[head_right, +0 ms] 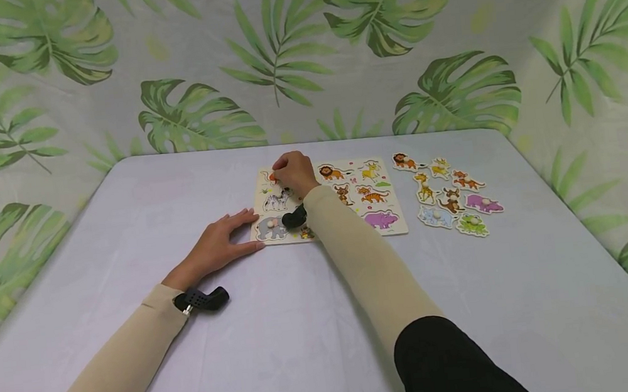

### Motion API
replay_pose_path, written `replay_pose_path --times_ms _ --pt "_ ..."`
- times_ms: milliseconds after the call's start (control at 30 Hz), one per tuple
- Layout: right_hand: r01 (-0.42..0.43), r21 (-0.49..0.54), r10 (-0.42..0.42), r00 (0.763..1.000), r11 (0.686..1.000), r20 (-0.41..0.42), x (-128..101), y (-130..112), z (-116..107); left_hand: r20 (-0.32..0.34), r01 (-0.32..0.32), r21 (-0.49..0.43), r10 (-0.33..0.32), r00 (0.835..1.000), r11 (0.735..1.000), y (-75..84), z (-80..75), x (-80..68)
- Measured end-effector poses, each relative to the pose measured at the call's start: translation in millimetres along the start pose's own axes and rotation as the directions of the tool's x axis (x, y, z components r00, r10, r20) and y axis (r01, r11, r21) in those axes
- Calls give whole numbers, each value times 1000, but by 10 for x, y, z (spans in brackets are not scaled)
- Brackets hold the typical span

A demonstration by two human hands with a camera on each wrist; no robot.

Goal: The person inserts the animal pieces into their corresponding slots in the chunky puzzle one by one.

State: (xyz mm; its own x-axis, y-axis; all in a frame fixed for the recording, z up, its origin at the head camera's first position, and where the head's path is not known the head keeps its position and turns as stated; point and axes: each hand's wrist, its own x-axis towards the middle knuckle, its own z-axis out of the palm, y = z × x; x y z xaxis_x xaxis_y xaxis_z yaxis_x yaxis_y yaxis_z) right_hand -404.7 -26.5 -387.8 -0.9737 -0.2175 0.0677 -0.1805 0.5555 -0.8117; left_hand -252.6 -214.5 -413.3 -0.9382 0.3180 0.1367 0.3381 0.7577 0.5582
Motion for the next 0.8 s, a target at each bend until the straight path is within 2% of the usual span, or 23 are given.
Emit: replay_pose_path --times_ms 233,467,800 --pt "12 -3 -12 1000 1000 -4 5 5 -59 -4 -7 6 7 1000 1000 -2 1 -1" --pt "-3 71 3 1000 997 -3 -5 18 -109 -5 -21 -1 21 1000 1000 -4 -4 5" --pt "39 106 -41 999 994 15 -27 5 -223 -7 -13 3 13 1000 1000 10 -20 -4"
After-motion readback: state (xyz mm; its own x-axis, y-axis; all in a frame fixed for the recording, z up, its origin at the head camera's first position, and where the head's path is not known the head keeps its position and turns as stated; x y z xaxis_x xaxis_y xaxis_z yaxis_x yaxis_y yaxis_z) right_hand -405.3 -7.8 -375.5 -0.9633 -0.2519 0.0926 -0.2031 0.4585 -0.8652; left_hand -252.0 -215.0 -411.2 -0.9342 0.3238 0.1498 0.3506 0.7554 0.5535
